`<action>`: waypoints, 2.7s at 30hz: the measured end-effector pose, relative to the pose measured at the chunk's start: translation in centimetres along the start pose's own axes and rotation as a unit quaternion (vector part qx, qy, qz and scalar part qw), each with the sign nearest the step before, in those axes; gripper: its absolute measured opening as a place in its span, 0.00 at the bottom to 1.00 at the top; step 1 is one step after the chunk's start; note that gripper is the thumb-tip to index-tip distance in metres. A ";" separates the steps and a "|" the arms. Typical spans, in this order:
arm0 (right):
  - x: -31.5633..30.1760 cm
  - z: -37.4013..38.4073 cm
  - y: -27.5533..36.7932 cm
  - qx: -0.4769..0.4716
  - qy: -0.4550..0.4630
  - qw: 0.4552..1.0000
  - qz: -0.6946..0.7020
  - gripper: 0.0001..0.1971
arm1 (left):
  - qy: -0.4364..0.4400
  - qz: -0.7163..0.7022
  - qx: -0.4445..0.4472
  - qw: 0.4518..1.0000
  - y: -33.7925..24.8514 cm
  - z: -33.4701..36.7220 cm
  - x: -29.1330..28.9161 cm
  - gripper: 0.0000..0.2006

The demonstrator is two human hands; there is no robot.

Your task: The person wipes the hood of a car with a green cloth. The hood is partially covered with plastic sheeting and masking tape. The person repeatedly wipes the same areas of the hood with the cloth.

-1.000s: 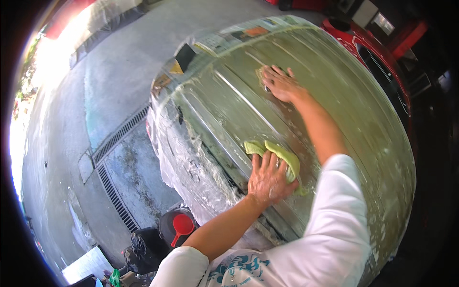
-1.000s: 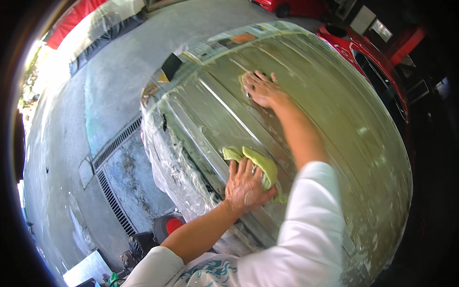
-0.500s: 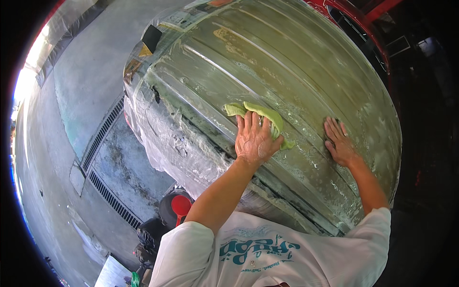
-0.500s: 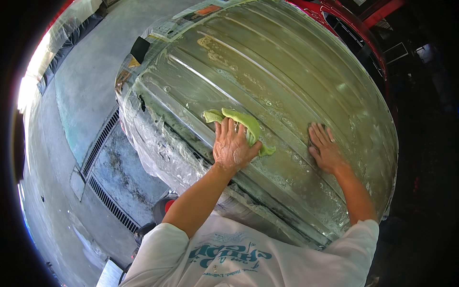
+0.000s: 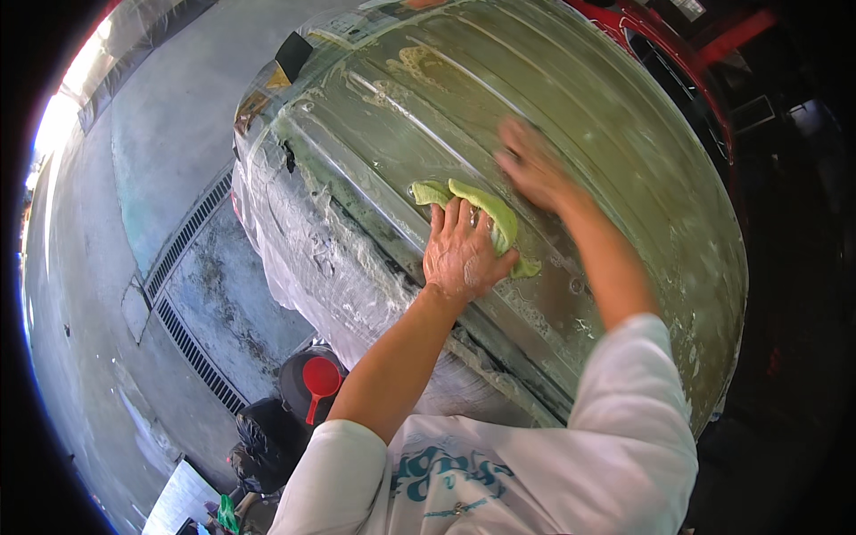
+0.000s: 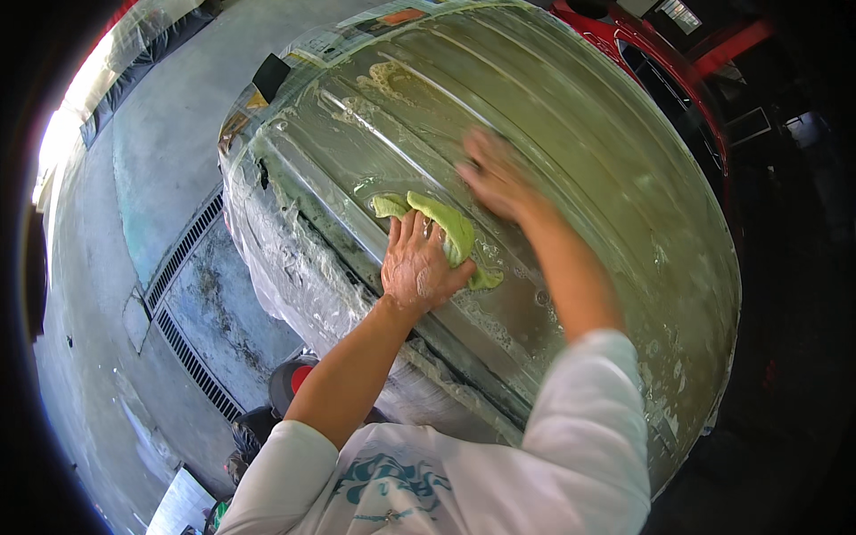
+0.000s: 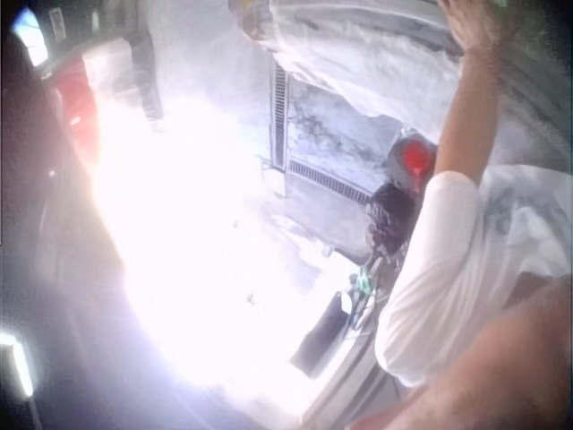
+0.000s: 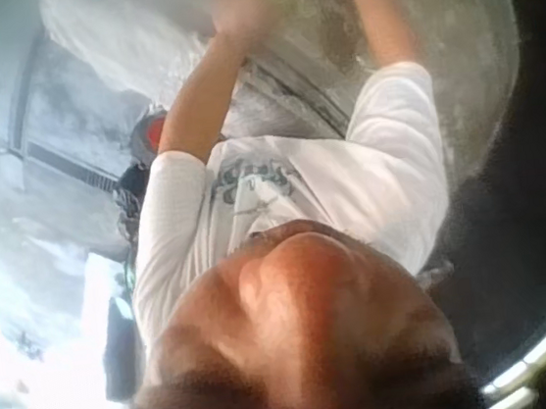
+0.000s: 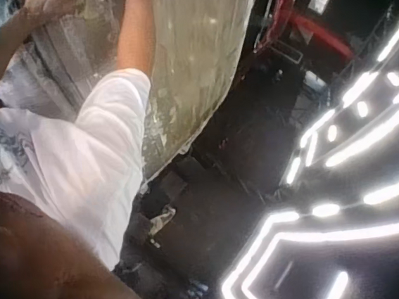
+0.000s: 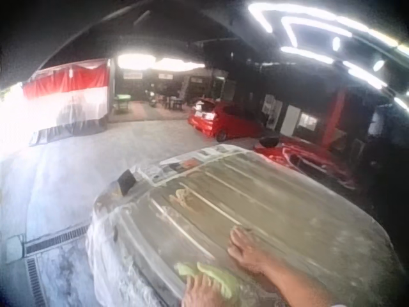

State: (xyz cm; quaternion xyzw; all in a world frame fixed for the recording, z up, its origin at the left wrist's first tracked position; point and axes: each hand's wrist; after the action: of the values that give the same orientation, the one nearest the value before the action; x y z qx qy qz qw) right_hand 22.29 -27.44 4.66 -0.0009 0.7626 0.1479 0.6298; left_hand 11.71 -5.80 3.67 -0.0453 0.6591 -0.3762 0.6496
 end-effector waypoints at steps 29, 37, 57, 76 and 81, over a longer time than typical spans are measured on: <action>-1.0 -31.0 -14.3 0.295 -0.048 0.954 -0.028 0.38 | -0.058 0.009 0.014 0.998 -2.4 0.3 1.1 0.36; -1.7 2.6 -3.8 0.143 -0.152 0.978 0.011 0.35 | -0.080 0.061 -0.003 0.995 -1.7 0.0 2.6 0.40; -0.6 -17.6 -11.4 0.282 -0.121 0.952 0.010 0.31 | -0.086 0.003 -0.022 0.996 -3.7 0.8 3.0 0.35; -0.2 -24.2 -13.7 0.270 -0.181 0.946 -0.015 0.26 | -0.112 0.005 -0.032 0.993 -2.4 0.6 3.4 0.33; -2.2 -35.5 -17.3 0.331 -0.135 0.932 0.068 0.24 | -0.145 0.030 -0.037 0.988 -0.7 0.0 2.7 0.32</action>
State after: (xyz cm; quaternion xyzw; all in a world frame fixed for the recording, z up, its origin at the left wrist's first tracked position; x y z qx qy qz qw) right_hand -8.13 -52.41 8.74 0.2794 0.6743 -0.0711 0.6798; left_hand 11.00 -7.77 1.88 -0.1036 0.5722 -0.3212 0.7474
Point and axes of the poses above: each hand's wrist, its own z-axis towards the middle knuckle, its own x-axis out of the palm, y = z × x, and after that the axes turned 3 degrees about y, right-handed
